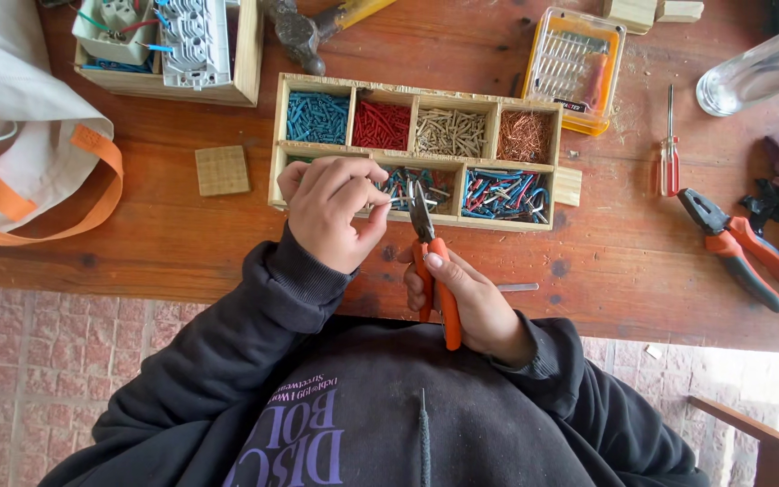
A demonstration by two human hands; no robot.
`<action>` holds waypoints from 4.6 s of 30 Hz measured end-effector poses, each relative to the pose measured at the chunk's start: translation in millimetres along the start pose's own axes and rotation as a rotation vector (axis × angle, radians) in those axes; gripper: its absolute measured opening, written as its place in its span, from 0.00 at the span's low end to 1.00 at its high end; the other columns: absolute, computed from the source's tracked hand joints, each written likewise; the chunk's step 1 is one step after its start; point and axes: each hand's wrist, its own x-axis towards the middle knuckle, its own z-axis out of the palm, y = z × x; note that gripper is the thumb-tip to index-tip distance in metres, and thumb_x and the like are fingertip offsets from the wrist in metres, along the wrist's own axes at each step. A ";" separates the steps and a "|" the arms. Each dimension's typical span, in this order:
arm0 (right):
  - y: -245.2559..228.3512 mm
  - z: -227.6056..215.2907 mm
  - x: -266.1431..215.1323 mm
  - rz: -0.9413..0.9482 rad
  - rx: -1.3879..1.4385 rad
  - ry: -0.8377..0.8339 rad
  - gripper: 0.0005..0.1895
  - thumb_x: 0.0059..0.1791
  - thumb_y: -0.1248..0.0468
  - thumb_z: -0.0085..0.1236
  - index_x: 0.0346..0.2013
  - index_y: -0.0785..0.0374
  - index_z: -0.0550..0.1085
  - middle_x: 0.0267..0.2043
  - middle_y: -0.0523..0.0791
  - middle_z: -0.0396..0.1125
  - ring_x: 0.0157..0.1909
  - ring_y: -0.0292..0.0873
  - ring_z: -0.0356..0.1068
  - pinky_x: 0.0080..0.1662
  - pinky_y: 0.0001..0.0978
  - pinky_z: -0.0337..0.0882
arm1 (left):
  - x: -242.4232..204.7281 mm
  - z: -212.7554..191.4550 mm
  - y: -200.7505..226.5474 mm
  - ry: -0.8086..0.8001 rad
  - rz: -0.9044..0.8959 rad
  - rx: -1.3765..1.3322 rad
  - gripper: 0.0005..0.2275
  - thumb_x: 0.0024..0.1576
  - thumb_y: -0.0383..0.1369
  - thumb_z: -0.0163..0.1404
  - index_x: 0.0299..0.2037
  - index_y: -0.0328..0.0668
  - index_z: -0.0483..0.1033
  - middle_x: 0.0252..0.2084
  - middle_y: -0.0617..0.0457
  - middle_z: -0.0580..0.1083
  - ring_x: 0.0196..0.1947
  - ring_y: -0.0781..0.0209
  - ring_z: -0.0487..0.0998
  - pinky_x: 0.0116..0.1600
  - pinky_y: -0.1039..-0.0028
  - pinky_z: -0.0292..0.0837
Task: The person repeatedly strips insulation from small colored wires using orange-handled wire strippers. They pick wires from a compartmented wooden box, strip them, and place the stripped pieces back into the box. The process is continuous and repetitive throughout the clip.
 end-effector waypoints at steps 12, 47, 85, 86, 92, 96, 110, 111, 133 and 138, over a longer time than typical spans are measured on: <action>-10.7 3.5 0.5 0.021 -0.016 0.087 0.27 0.64 0.51 0.45 0.58 0.79 0.66 0.31 0.44 0.58 0.30 0.37 0.60 0.35 0.35 0.67 | -5.6 12.3 -3.5 0.019 -0.017 0.043 0.09 0.53 0.29 0.63 0.31 0.57 0.75 0.46 0.66 0.77 0.50 0.55 0.79 0.54 0.58 0.60; -14.8 6.7 -1.9 0.042 -0.097 0.088 0.28 0.63 0.48 0.46 0.54 0.77 0.69 0.28 0.45 0.59 0.28 0.38 0.61 0.32 0.33 0.67 | -3.2 16.0 4.7 0.023 -0.022 0.084 0.09 0.51 0.31 0.66 0.33 0.59 0.77 0.47 0.67 0.76 0.51 0.55 0.78 0.54 0.57 0.60; -28.8 -55.2 -52.2 -0.132 -0.189 -0.146 0.34 0.58 0.47 0.49 0.66 0.75 0.68 0.45 0.57 0.70 0.49 0.52 0.72 0.52 0.46 0.70 | 52.5 71.6 38.3 -0.265 0.162 0.112 0.05 0.58 0.35 0.63 0.41 0.58 0.82 0.53 0.64 0.75 0.56 0.54 0.75 0.60 0.52 0.60; -31.0 -57.0 -53.8 -0.141 -0.200 -0.162 0.34 0.58 0.47 0.49 0.65 0.75 0.68 0.44 0.56 0.69 0.49 0.51 0.70 0.53 0.44 0.68 | 58.0 75.4 40.9 -0.323 0.192 0.123 0.06 0.59 0.34 0.63 0.43 0.58 0.82 0.55 0.63 0.74 0.58 0.54 0.73 0.61 0.51 0.59; -42.6 -68.5 -60.0 -0.181 -0.204 -0.198 0.35 0.57 0.45 0.50 0.66 0.73 0.68 0.44 0.54 0.68 0.50 0.48 0.67 0.56 0.42 0.66 | 91.2 105.0 49.6 -0.429 0.386 0.111 0.10 0.59 0.27 0.63 0.44 0.60 0.84 0.57 0.59 0.74 0.59 0.54 0.73 0.61 0.51 0.61; -59.7 -73.2 -67.4 -0.132 -0.179 -0.248 0.36 0.58 0.41 0.48 0.69 0.66 0.66 0.46 0.46 0.65 0.49 0.41 0.63 0.54 0.34 0.61 | 108.0 118.5 43.6 -0.414 0.635 0.262 0.09 0.62 0.33 0.62 0.41 0.72 0.88 0.61 0.66 0.76 0.57 0.54 0.74 0.57 0.55 0.61; -64.4 -85.7 -68.4 -0.103 -0.112 -0.261 0.37 0.57 0.40 0.49 0.69 0.66 0.65 0.47 0.47 0.65 0.50 0.41 0.63 0.55 0.34 0.62 | 127.8 97.5 31.4 -0.640 0.533 0.187 0.06 0.58 0.41 0.67 0.40 0.64 0.81 0.54 0.66 0.81 0.51 0.56 0.81 0.61 0.52 0.63; -63.1 -85.1 -67.2 -0.089 -0.108 -0.257 0.37 0.57 0.39 0.48 0.68 0.66 0.66 0.48 0.47 0.66 0.51 0.41 0.64 0.56 0.34 0.62 | 125.4 90.6 27.5 -0.638 0.442 0.119 0.07 0.60 0.41 0.67 0.38 0.65 0.80 0.51 0.67 0.82 0.52 0.57 0.80 0.64 0.50 0.62; -10.3 -0.3 -9.5 0.014 -0.045 -0.080 0.33 0.61 0.47 0.47 0.63 0.79 0.66 0.38 0.52 0.65 0.41 0.49 0.70 0.50 0.52 0.75 | 1.2 6.0 -6.1 -0.233 -0.360 -0.561 0.05 0.56 0.26 0.65 0.38 0.48 0.83 0.34 0.57 0.83 0.37 0.58 0.86 0.52 0.71 0.79; -9.0 12.0 -5.3 0.040 0.032 -0.001 0.31 0.62 0.47 0.46 0.61 0.77 0.64 0.35 0.48 0.59 0.37 0.44 0.65 0.42 0.44 0.72 | -4.8 14.7 -14.5 -0.214 -0.276 -0.490 0.06 0.54 0.27 0.65 0.36 0.52 0.83 0.30 0.60 0.82 0.33 0.57 0.84 0.53 0.70 0.76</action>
